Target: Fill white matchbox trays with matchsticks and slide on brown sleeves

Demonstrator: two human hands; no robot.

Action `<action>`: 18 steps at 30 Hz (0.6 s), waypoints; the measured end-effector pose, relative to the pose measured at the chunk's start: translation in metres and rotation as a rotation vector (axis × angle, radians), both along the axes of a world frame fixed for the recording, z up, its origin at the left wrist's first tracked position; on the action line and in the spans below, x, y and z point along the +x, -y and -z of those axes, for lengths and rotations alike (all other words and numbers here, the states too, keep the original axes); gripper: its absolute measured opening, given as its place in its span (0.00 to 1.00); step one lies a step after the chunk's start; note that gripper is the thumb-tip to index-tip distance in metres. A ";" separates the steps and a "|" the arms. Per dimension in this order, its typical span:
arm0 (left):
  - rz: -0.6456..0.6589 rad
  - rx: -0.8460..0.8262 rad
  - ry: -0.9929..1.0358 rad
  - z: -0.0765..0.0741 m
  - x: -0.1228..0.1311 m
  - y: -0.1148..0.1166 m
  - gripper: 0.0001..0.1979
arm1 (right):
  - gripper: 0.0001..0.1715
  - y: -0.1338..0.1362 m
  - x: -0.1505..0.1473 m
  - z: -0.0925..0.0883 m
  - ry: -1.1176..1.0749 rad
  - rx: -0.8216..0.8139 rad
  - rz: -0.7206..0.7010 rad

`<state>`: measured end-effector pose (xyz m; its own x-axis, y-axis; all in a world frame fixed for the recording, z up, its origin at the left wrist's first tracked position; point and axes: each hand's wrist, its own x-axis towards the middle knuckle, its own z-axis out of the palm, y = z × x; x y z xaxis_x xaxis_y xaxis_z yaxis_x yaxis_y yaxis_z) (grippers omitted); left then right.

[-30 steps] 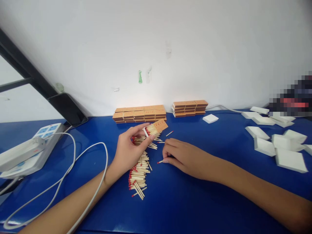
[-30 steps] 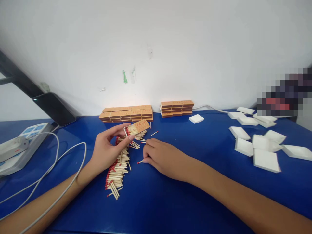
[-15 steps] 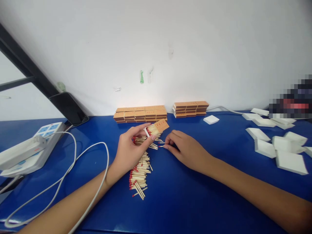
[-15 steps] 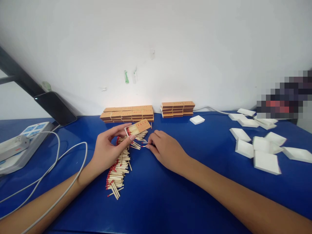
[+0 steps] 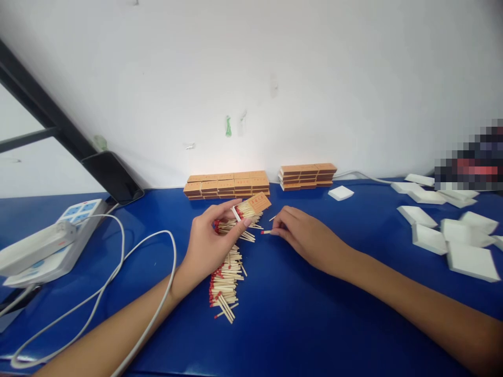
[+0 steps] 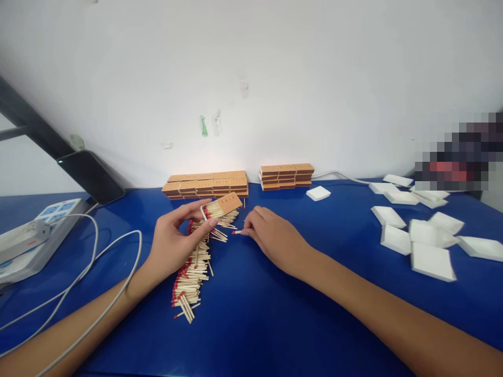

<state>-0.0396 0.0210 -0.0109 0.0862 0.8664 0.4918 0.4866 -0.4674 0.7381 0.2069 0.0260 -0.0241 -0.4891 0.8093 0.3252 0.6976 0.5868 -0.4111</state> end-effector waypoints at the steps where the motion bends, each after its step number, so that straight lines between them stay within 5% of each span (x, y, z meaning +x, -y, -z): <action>1: -0.003 -0.002 0.005 0.000 0.000 0.000 0.22 | 0.07 0.000 0.002 -0.002 -0.052 -0.017 0.016; 8: 0.013 -0.024 0.042 -0.002 0.003 0.003 0.21 | 0.11 0.003 -0.001 -0.012 -0.507 -0.147 0.207; 15: 0.031 -0.027 0.043 -0.003 0.003 0.003 0.21 | 0.16 0.008 -0.004 -0.011 -0.535 -0.219 0.177; 18: 0.034 -0.019 0.045 -0.003 0.003 0.004 0.21 | 0.20 0.007 -0.003 -0.011 -0.579 -0.379 0.164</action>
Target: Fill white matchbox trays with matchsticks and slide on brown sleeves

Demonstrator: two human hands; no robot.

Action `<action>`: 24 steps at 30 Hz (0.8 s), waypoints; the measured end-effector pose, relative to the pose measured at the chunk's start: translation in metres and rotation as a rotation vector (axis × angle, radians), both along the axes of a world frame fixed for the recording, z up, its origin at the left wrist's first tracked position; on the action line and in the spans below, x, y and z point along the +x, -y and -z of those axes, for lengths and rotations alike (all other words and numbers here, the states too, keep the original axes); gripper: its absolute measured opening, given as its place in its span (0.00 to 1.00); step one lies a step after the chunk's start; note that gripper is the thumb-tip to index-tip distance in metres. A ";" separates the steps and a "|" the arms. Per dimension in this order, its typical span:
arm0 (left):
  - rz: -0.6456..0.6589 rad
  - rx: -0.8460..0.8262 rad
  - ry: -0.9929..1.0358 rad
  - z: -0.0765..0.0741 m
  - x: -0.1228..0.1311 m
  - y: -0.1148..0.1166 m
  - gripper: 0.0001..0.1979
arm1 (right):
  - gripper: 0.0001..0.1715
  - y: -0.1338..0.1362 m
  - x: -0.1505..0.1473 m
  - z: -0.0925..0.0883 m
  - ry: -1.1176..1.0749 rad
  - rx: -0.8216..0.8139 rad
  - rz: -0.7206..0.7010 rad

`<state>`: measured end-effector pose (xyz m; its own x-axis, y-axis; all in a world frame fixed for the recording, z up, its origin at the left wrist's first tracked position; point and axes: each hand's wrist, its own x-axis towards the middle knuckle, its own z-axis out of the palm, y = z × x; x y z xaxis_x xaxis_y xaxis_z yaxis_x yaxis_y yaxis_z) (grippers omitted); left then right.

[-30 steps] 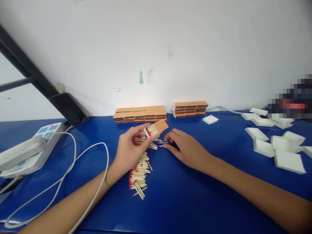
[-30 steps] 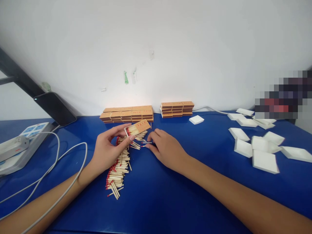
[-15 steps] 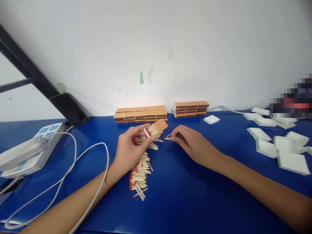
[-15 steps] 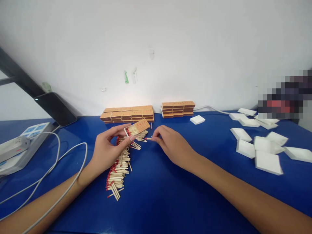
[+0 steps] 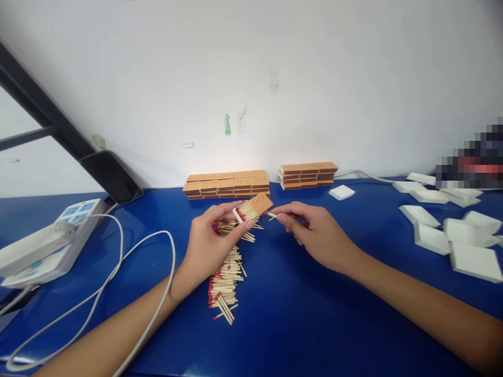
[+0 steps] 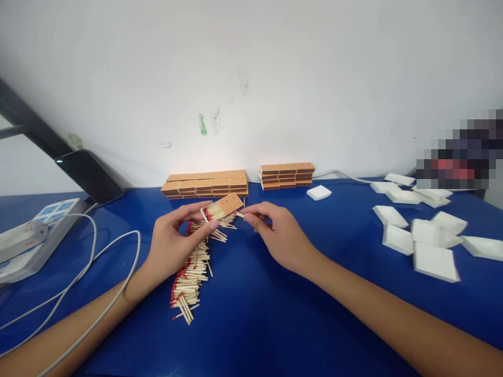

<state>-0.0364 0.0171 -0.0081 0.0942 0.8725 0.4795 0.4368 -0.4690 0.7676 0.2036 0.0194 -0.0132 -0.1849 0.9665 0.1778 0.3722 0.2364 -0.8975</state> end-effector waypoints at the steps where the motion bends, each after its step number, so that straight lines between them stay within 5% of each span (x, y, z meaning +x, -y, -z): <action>1: 0.000 0.003 0.001 0.000 0.000 0.000 0.22 | 0.22 0.000 0.000 0.000 -0.058 -0.077 -0.022; 4: 0.003 0.013 0.019 0.000 0.001 0.002 0.22 | 0.26 0.003 -0.004 -0.002 -0.263 -0.268 -0.121; 9: 0.051 0.032 0.035 0.000 0.003 0.006 0.23 | 0.22 0.008 -0.009 -0.006 -0.472 -0.332 -0.242; 16: 0.137 -0.029 -0.024 0.000 0.006 0.011 0.27 | 0.22 0.011 -0.008 -0.008 -0.312 -0.222 -0.192; 24: 0.090 0.160 -0.129 -0.001 0.002 0.007 0.19 | 0.24 0.012 -0.008 -0.009 -0.326 -0.242 -0.135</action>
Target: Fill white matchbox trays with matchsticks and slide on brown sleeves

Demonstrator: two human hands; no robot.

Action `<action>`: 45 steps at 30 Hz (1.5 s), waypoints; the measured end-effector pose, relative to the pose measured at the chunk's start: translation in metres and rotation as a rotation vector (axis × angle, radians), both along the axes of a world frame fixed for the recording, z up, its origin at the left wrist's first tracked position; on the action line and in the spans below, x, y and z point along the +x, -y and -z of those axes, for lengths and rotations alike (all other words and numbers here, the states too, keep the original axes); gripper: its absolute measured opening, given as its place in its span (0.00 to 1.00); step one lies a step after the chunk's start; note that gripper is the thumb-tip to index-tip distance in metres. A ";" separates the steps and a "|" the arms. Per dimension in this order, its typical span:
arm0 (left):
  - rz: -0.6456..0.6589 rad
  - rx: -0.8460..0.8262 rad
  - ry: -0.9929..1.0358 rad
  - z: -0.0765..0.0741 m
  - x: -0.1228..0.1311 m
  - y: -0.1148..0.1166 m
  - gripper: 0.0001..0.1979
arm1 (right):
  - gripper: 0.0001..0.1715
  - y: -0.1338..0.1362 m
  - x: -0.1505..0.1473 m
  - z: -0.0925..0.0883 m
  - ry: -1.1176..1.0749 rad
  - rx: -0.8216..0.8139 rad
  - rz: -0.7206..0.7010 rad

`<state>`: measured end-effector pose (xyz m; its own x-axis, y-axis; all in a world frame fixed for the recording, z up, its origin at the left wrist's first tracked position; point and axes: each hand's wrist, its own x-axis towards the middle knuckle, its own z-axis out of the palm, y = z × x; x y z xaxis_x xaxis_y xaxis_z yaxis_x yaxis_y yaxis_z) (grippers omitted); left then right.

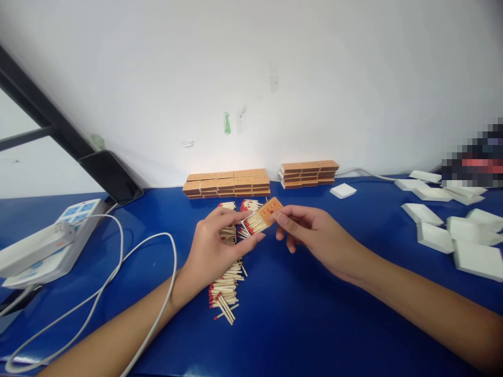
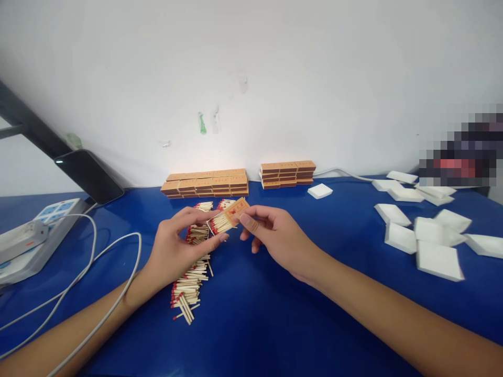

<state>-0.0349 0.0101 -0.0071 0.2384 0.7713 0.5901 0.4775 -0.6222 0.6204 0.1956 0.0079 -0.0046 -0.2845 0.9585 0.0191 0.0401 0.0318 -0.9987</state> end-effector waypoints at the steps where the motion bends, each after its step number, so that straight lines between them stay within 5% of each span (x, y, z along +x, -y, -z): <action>1: -0.006 -0.014 0.003 0.001 -0.001 0.000 0.19 | 0.24 -0.001 0.001 0.001 0.011 0.006 0.021; 16: -0.036 -0.062 0.037 0.005 -0.003 -0.004 0.18 | 0.27 -0.016 0.018 -0.002 0.063 0.051 0.215; 22: -0.058 -0.002 0.034 0.004 -0.005 -0.006 0.18 | 0.27 -0.042 0.052 -0.007 0.412 0.058 0.120; 27: -0.028 -0.032 -0.010 0.003 -0.004 -0.004 0.18 | 0.19 -0.033 0.048 -0.009 0.635 0.397 0.187; 34: 0.125 0.000 -0.049 0.000 -0.001 0.000 0.20 | 0.12 -0.001 0.014 -0.014 0.545 0.761 0.105; 45: 0.210 -0.089 -0.030 0.001 0.001 0.001 0.18 | 0.09 0.001 0.010 -0.001 0.488 0.988 0.034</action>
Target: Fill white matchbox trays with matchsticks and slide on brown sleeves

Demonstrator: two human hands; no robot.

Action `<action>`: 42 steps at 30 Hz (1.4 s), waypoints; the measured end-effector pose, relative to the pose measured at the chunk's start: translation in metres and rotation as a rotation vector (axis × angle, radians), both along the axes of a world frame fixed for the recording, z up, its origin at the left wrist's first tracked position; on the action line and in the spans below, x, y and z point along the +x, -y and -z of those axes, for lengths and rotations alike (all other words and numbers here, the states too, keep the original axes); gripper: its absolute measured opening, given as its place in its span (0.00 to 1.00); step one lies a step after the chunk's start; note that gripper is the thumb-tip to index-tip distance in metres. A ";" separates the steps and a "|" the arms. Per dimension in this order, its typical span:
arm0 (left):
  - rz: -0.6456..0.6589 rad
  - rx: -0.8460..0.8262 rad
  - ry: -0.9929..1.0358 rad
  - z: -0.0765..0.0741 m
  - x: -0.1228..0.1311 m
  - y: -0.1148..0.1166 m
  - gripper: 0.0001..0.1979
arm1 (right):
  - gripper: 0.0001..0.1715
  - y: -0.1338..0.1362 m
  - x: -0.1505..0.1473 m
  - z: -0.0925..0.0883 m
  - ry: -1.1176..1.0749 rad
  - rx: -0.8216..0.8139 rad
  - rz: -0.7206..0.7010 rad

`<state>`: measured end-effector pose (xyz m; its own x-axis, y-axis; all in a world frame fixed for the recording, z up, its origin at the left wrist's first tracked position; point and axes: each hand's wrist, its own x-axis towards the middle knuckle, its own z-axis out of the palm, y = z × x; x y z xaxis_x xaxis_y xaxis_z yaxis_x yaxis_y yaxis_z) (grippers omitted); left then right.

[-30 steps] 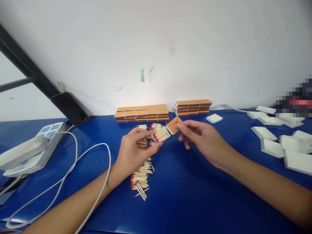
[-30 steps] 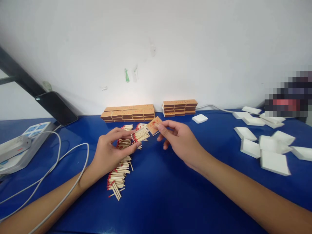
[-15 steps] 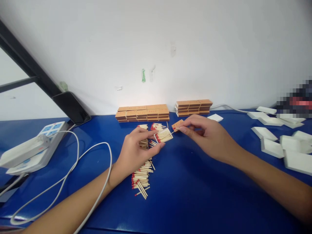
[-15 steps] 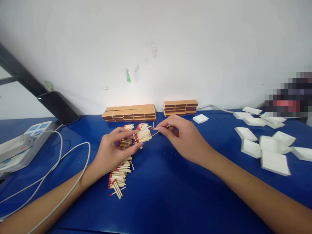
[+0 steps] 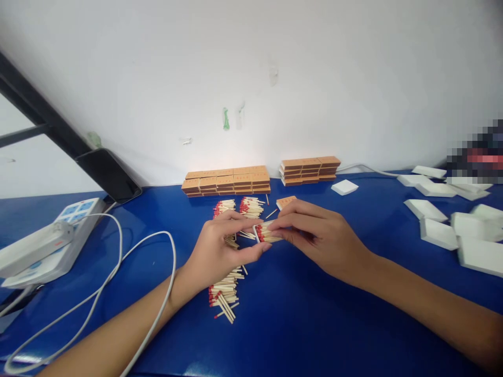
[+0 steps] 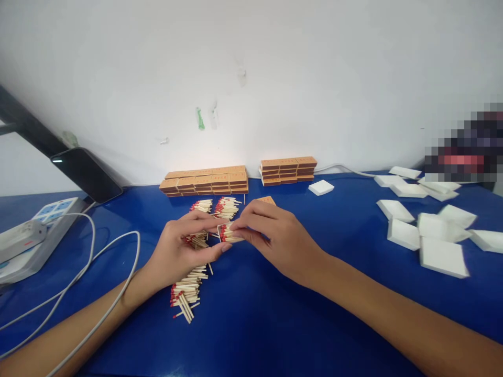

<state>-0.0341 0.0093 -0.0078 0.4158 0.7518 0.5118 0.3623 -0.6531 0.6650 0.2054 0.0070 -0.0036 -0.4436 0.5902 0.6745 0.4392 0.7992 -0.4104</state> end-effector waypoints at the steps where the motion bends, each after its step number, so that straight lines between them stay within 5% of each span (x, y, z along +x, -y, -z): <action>1: 0.002 0.000 -0.003 0.000 0.000 0.000 0.17 | 0.09 0.000 -0.001 0.001 -0.007 0.031 -0.019; 10: -0.061 -0.034 0.008 0.000 0.000 0.000 0.18 | 0.06 -0.017 0.015 -0.001 0.013 0.061 0.126; 14: -0.125 -0.069 0.012 0.000 -0.001 -0.001 0.18 | 0.15 -0.048 0.041 0.014 0.218 -0.013 0.270; 19: -0.173 -0.091 0.030 0.000 -0.001 -0.002 0.17 | 0.22 -0.070 0.060 0.032 0.338 -0.118 0.244; 27: -0.190 -0.133 0.044 -0.002 -0.001 -0.003 0.18 | 0.31 -0.065 0.059 0.027 0.347 -0.217 0.202; 42: -0.178 -0.378 0.210 -0.003 0.003 -0.007 0.21 | 0.22 -0.031 0.031 -0.008 0.158 -0.164 0.063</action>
<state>-0.0315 0.0163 -0.0045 0.1804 0.9520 0.2472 0.2789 -0.2905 0.9153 0.2363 0.0376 0.0041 -0.4947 0.7163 0.4921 0.5554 0.6961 -0.4550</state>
